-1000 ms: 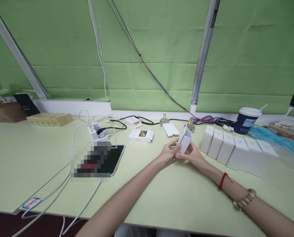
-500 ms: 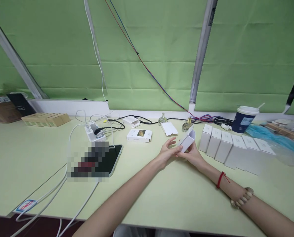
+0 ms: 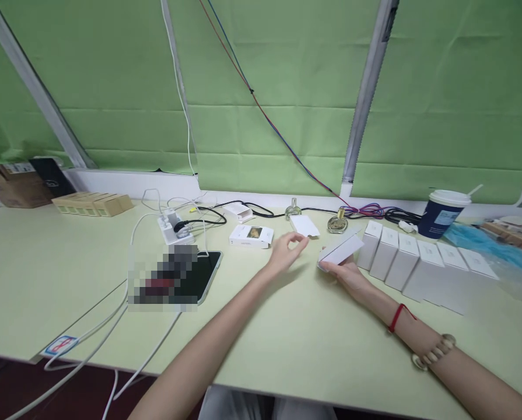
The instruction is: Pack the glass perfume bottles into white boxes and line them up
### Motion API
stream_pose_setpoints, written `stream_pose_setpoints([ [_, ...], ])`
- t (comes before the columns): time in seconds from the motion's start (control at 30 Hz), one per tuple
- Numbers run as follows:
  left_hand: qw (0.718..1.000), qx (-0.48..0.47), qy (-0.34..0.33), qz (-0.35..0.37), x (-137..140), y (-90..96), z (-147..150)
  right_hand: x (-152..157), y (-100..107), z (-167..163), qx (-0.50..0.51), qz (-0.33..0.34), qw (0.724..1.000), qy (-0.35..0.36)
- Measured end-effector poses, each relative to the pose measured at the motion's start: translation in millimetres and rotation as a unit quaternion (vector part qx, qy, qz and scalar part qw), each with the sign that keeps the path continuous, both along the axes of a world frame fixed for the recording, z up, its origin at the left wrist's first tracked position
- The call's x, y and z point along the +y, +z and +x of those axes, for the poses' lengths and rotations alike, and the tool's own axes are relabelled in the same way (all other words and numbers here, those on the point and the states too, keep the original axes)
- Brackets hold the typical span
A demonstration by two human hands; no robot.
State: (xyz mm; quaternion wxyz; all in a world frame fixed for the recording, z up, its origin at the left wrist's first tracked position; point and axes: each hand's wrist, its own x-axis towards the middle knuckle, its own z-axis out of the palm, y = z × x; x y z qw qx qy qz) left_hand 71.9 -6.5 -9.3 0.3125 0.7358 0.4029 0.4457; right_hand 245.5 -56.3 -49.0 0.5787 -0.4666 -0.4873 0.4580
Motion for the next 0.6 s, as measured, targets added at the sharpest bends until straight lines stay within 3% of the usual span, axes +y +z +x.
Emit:
stream_pose_setpoints([
  [0.07, 0.977, 0.142, 0.090, 0.132, 7, 2.3, -12, -3, 3, -1, 0.026, -0.024, 0.999, 0.026],
  [0.17, 0.926, 0.291, 0.129, 0.204, 19, -2.1, -30, -4, 7, -2, 0.075, -0.047, 0.995, 0.041],
  [0.37, 0.894, 0.374, 0.221, 0.107, 39, -22.2, -51, -1, 8, -2, 0.077, -0.047, 0.996, 0.020],
  [0.6, 0.887, 0.388, 0.240, 0.073, 47, -26.4, -71, -2, 6, -1, 0.019, -0.045, 0.999, 0.024],
])
